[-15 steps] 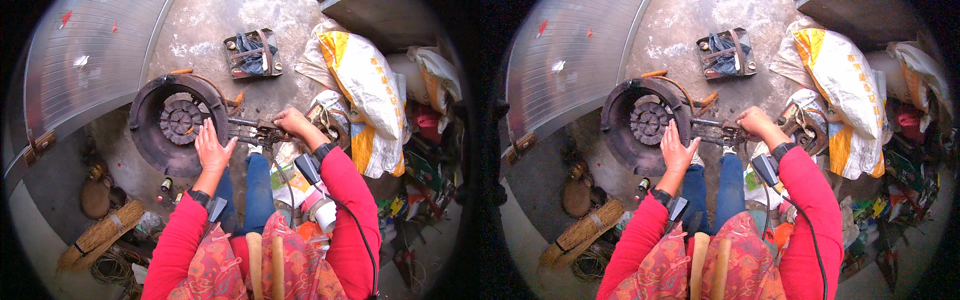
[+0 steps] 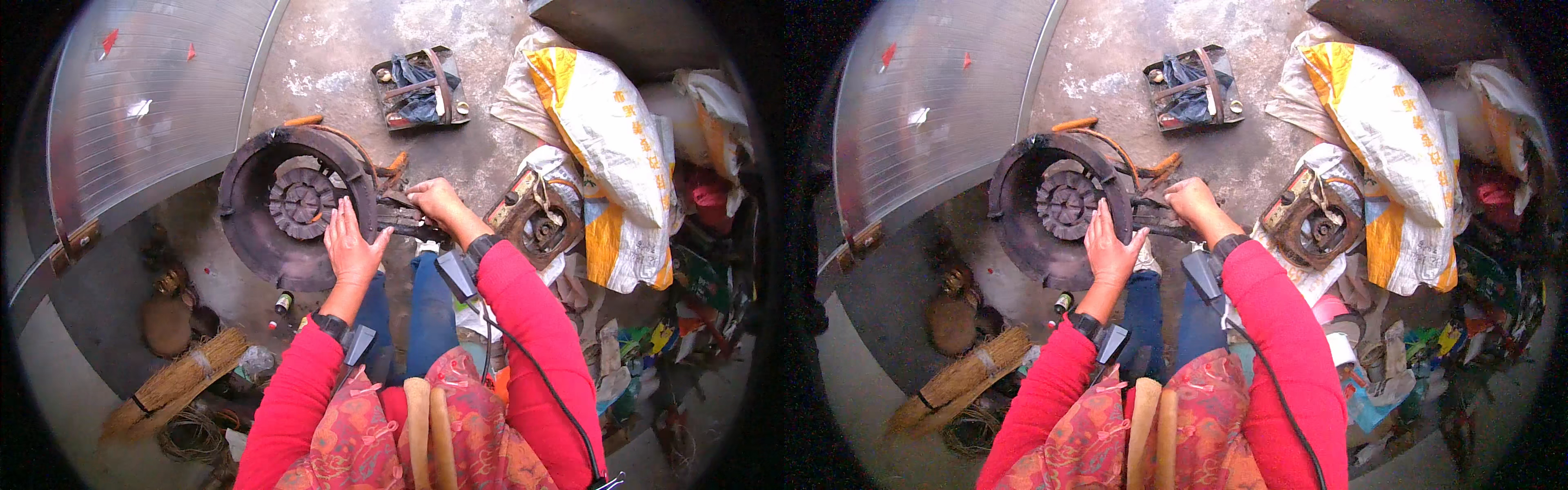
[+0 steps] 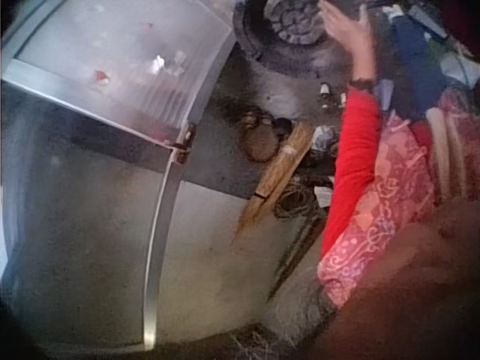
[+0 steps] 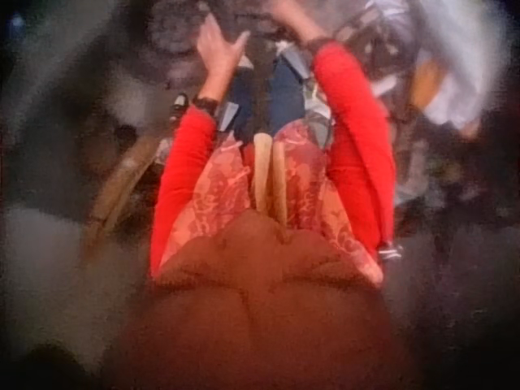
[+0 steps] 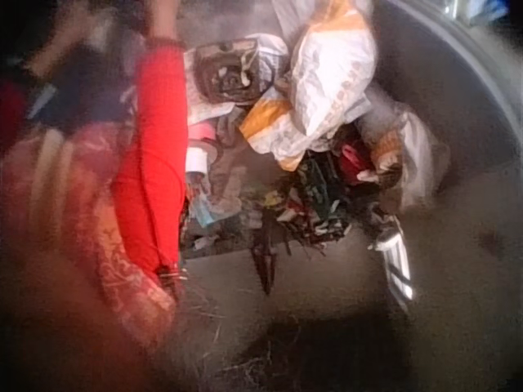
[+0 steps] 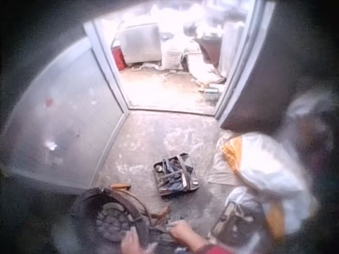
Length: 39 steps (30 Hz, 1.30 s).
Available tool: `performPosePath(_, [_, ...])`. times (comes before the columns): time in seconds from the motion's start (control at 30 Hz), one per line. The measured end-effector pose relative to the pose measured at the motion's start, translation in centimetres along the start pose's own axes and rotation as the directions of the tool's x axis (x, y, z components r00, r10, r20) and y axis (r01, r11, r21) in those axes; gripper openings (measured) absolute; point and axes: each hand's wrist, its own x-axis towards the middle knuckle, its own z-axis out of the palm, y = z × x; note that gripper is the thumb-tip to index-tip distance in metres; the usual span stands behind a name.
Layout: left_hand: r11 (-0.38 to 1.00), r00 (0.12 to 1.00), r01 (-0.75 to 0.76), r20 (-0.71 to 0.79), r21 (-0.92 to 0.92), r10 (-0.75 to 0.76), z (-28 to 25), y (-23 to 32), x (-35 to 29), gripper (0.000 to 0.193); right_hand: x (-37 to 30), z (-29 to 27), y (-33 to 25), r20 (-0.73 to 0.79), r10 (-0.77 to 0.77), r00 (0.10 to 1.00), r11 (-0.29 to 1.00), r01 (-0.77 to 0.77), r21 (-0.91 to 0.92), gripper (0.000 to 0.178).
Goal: The person uses a metal file to scrape and smooth a metal component attached to a circular stove-like object. They repeatedly file the same area, then briefly open a metal door and later pick up a blue power tool.
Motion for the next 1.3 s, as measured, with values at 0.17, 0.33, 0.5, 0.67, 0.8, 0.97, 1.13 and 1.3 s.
performPosePath(0.17, [1.000, 1.000, -0.005, -0.003, 0.000, 0.005, -0.1, 0.2, -0.1, 0.097, -3.8, -4.1, 1.8, -0.054, -0.100, 0.993, 0.959, 0.082, -0.271, 0.025])
performPosePath(0.33, [1.000, 1.000, -0.003, 0.015, 0.028, 0.003, 0.0, 0.2, -0.2, 0.098, -5.6, -3.2, 2.0, -0.169, -0.298, 0.939, 0.818, 0.160, -0.552, 0.023])
performPosePath(0.5, [1.000, 1.000, -0.012, 0.007, 0.005, 0.012, 0.0, 0.1, -0.1, 0.098, -3.9, 1.7, 0.7, -0.198, -0.406, 0.892, 0.811, 0.252, -0.528, 0.021])
performPosePath(0.67, [1.000, 1.000, 0.013, 0.027, 0.000, -0.013, -0.2, 0.1, -0.1, 0.097, -7.3, -1.9, 2.7, -0.218, -0.467, 0.857, 0.735, 0.239, -0.635, 0.020])
performPosePath(0.8, [1.000, 0.999, 0.014, 0.038, 0.006, -0.014, 0.0, 0.2, -0.1, 0.096, -7.9, -1.6, 3.6, -0.228, -0.466, 0.855, 0.672, 0.174, -0.720, 0.020])
performPosePath(0.97, [1.000, 0.999, -0.023, -0.023, 0.021, 0.023, 0.0, 0.2, 0.0, 0.098, -4.2, 2.8, 2.7, -0.143, -0.628, 0.765, 0.561, 0.317, -0.765, 0.020])
performPosePath(1.13, [1.000, 0.999, 0.020, 0.029, 0.019, -0.020, 0.0, 0.2, 0.0, 0.097, -6.2, 0.0, 4.4, -0.135, -0.602, 0.787, 0.525, 0.263, -0.809, 0.020])
performPosePath(1.3, [0.999, 0.999, -0.032, -0.021, 0.031, 0.033, 0.0, 0.2, -0.1, 0.098, -7.4, -1.0, 4.9, -0.136, -0.619, 0.773, 0.479, 0.234, -0.846, 0.021])
